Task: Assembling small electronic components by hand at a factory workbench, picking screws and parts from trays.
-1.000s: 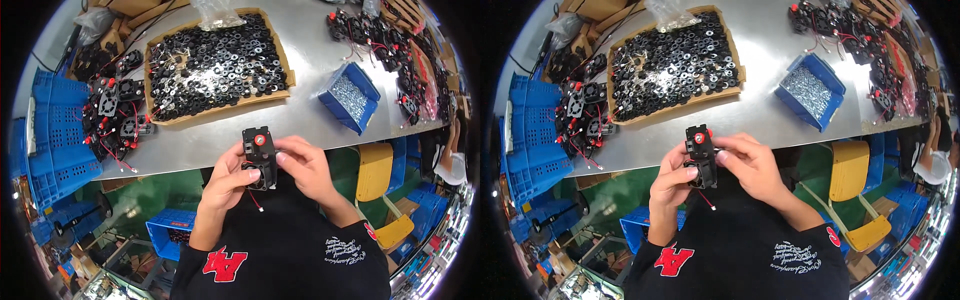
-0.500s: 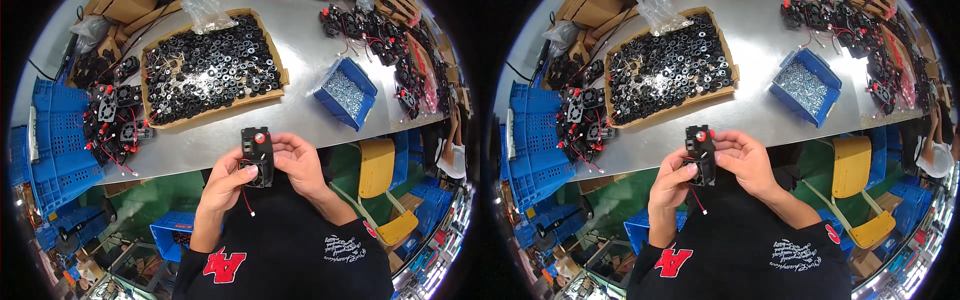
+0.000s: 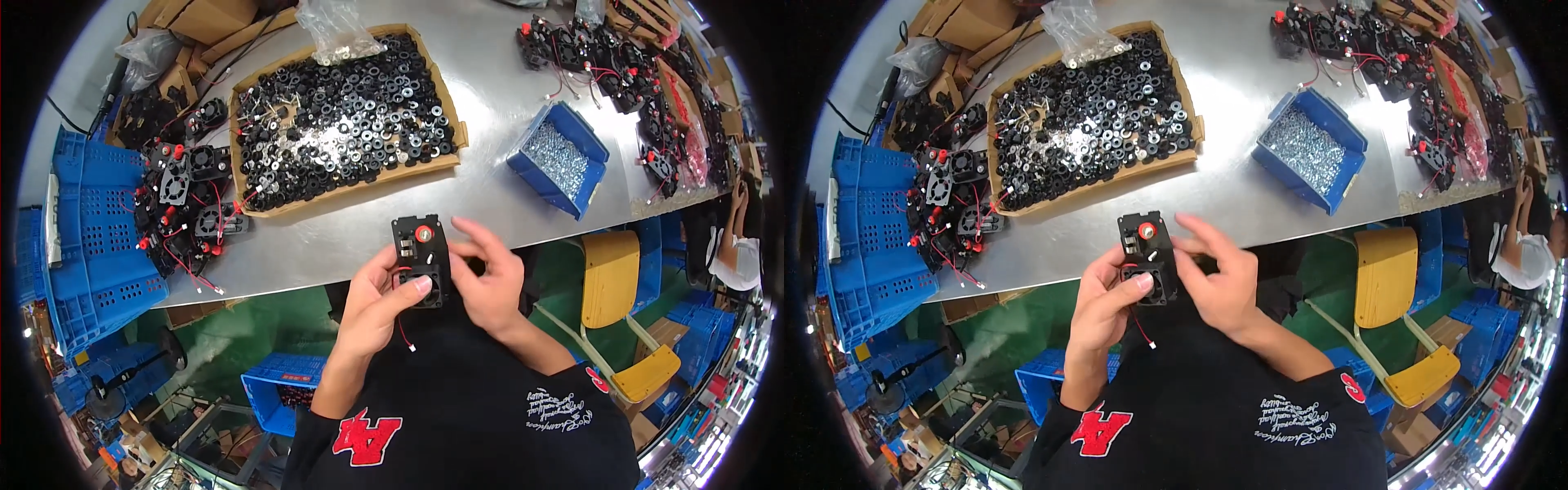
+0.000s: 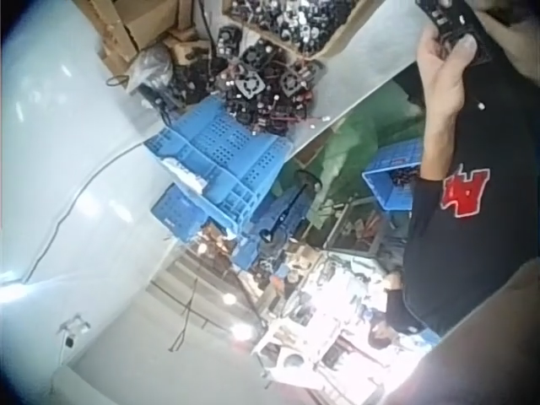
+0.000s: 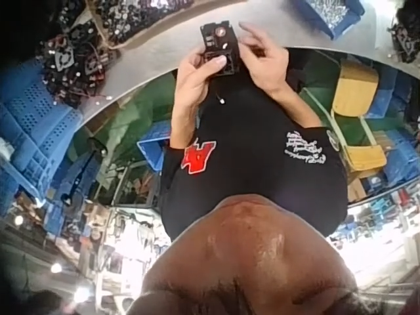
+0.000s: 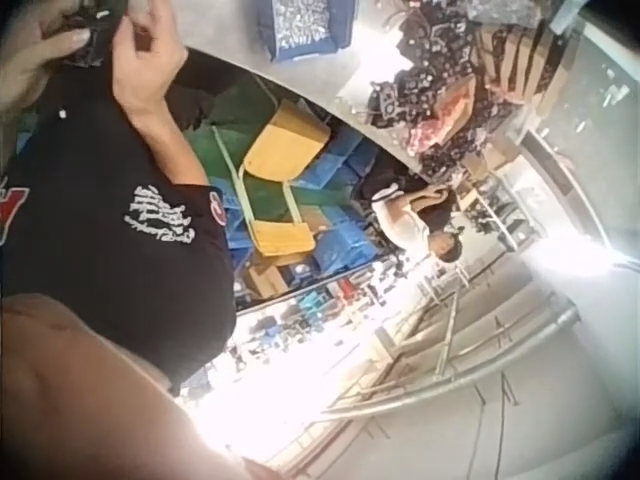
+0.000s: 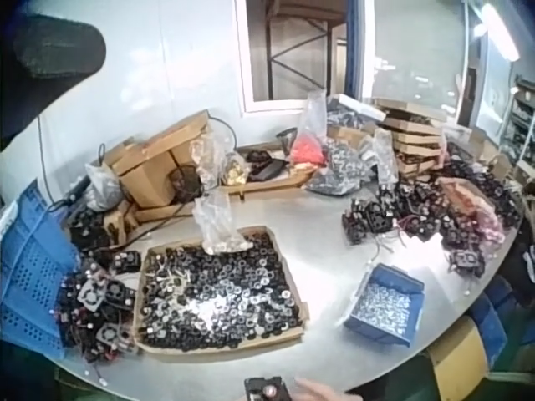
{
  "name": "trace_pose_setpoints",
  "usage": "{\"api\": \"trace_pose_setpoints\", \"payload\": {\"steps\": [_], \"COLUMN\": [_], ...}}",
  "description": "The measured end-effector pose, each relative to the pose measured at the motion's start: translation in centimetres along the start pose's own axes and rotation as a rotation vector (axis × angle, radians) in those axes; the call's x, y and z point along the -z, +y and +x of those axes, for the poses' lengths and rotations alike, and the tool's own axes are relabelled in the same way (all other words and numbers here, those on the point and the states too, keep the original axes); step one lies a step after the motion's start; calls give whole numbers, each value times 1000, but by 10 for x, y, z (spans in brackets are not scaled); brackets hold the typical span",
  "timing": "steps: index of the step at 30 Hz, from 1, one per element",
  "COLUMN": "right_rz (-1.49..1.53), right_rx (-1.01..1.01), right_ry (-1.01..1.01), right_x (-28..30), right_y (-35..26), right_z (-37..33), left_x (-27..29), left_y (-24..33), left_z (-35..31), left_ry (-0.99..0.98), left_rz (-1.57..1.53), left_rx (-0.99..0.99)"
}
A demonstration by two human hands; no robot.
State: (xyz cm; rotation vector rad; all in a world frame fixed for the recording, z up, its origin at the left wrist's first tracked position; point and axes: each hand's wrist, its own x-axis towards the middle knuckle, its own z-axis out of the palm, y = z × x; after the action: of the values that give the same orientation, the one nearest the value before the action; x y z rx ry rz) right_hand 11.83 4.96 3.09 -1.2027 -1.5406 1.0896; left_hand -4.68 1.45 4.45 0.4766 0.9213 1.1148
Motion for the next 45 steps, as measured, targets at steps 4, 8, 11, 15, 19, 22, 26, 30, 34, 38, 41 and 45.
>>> {"api": "trace_pose_setpoints", "payload": {"steps": [4, 8, 11, 15, 19, 22, 26, 30, 34, 38, 41, 45], "right_rz": [-507, -438, -469, -549, -735, -882, -626, 15, 364, 378, 360, 105], "right_rx": [560, 647, 620, 522, 511, 490, 343, -71, -367, -374, -396, -200], "right_ry": [86, 51, 62, -127, -292, -392, -238, -397, -478, -460, -491, -488], "right_x": [-1, -2, -5, -31, -48, -42, -34, -18, -12, -16, -13, -10], "right_y": [6, 5, -2, 6, 21, 21, -7, -25, -35, -25, -21, -20], "right_z": [1, 14, 52, 128, 173, 189, 160, 96, 46, 39, 38, 38], "left_x": [6, 17, 31, 36, 37, 37, 34, 32, 23, 15, 14, 16], "left_y": [2, 0, -7, 0, -2, -6, -6, -5, -1, -8, -10, -12], "left_z": [-3, -7, -10, -24, -34, -37, -38, -31, -19, -16, -16, -17], "left_ry": [-45, -44, 10, 62, 79, 108, 178, 245, 214, 277, 266, 251], "left_rz": [42, -1, -31, -120, -112, -101, -26, 34, 62, 101, 127, 131], "left_rx": [-38, -60, -110, -51, -64, -74, -124, -211, -242, -313, -327, -279]}}
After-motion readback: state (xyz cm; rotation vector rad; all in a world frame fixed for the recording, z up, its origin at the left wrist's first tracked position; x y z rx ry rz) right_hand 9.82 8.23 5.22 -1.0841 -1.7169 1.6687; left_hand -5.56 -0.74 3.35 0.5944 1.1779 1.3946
